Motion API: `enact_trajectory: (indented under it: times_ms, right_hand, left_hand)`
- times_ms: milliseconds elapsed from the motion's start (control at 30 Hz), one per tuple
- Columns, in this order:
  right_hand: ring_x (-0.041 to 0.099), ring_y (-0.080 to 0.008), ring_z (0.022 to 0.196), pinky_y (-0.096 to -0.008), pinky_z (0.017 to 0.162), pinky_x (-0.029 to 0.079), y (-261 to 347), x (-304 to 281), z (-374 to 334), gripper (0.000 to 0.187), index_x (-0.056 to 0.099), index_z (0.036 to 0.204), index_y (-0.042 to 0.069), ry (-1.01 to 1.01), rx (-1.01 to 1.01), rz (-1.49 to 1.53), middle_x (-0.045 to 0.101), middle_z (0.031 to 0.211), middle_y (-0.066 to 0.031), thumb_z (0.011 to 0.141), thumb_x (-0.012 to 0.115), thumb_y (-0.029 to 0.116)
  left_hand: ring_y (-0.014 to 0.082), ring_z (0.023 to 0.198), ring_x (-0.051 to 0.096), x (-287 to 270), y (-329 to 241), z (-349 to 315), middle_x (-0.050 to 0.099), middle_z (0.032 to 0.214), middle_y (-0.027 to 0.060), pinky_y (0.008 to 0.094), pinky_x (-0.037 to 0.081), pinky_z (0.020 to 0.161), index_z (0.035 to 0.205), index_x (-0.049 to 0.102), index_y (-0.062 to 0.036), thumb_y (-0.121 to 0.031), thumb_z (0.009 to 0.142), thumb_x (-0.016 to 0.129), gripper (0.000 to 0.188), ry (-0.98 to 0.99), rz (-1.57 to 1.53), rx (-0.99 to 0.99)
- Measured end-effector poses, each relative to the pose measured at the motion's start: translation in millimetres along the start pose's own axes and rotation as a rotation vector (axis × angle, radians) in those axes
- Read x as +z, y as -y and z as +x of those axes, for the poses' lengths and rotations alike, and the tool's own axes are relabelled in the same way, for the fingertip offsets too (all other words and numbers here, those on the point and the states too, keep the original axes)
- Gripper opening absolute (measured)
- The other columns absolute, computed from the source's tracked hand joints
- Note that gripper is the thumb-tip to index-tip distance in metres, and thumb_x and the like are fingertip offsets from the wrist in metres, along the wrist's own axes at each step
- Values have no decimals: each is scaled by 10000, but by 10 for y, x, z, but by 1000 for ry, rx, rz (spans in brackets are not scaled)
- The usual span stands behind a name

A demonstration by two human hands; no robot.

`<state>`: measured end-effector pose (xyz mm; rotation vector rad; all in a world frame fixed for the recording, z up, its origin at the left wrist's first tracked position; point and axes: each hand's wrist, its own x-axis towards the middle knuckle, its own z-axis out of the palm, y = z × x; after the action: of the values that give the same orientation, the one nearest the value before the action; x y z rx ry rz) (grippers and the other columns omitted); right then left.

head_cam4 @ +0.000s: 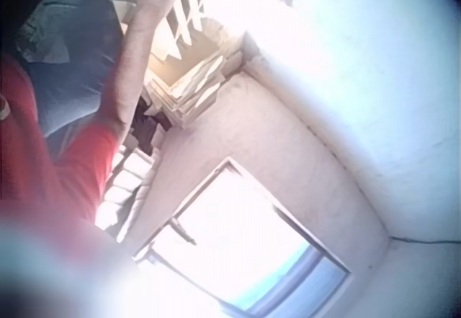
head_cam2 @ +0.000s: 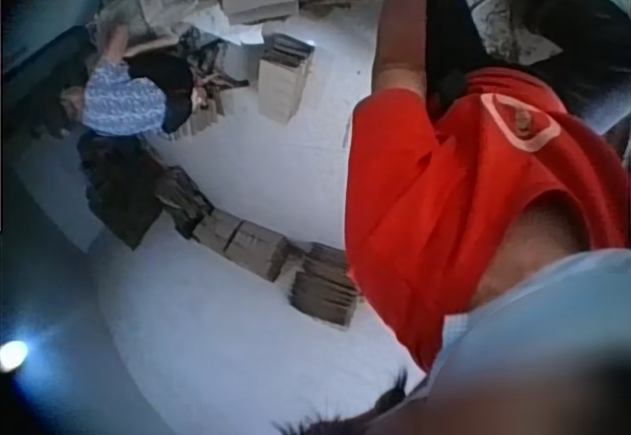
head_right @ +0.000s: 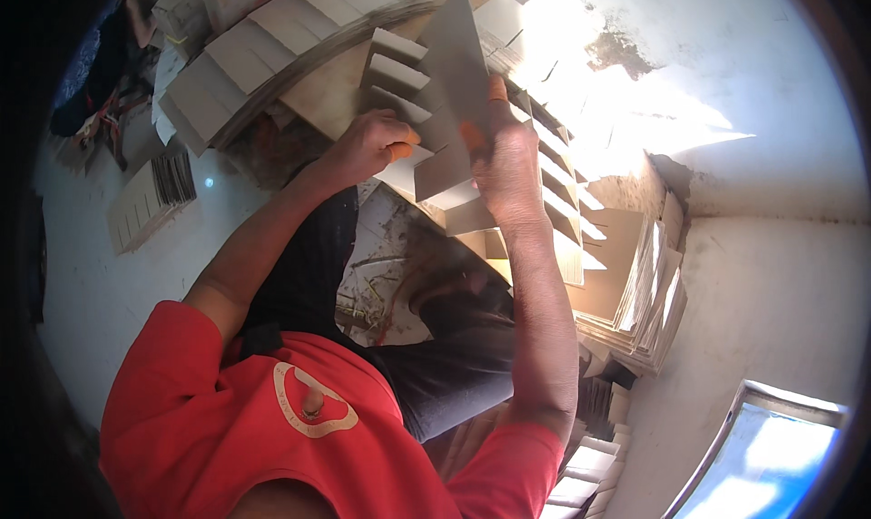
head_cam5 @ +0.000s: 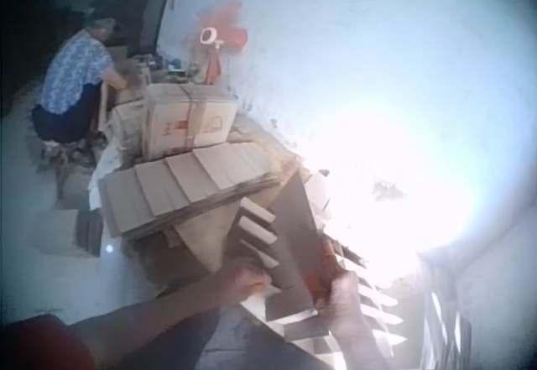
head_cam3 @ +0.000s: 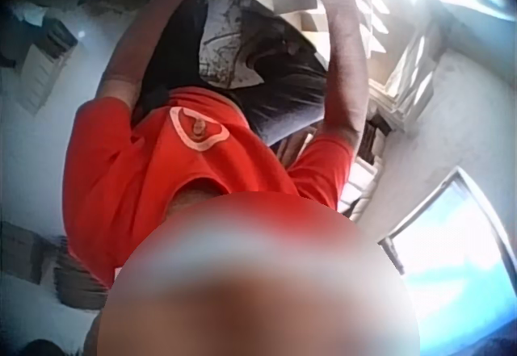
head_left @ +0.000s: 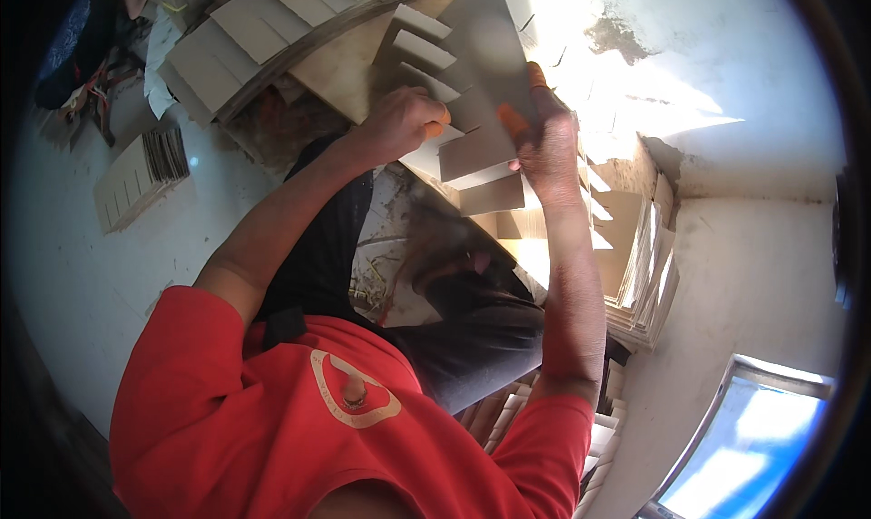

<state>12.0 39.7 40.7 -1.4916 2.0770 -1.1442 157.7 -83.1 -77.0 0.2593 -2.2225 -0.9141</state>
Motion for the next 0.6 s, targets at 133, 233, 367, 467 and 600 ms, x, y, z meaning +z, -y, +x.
enact_trajectory:
  times_ms: [133,233,367,467,600]
  right_hand:
    - [537,-88,615,-275,362,368,79,108,-25,557,409,1364,5,92,78,-29,600,888,-65,835,546,-100]
    - [571,-144,571,-301,407,415,111,153,-74,612,396,1359,-6,106,-12,-242,624,803,-106,788,586,-114]
    - [653,-302,645,-353,539,493,83,201,-106,642,349,1373,-29,53,-183,-375,639,761,-197,777,581,-91]
    - [658,-378,761,-384,638,508,248,305,-192,624,332,1374,-45,27,1,-448,639,806,-241,793,554,-80]
    - [655,-372,747,-381,630,509,261,313,-197,588,327,1366,-71,25,-29,-414,636,822,-255,813,525,-43]
  left_hand:
    - [272,721,549,1,24,-1,609,727,101,376,463,640,844,655,-6,-3,715,703,138,-19,10,5]
    - [278,728,551,24,42,5,613,732,102,385,465,650,842,657,-9,-9,717,702,133,-28,-1,5]
    - [287,740,559,15,36,24,619,743,106,397,470,668,840,661,-11,-9,717,699,129,-4,30,23]
    - [292,743,562,-22,-39,5,619,747,109,402,472,676,835,664,-11,-7,712,697,127,-28,-1,55]
    - [294,731,560,-21,-39,-5,618,743,109,401,468,675,830,664,-11,-5,709,696,125,-38,-11,45]
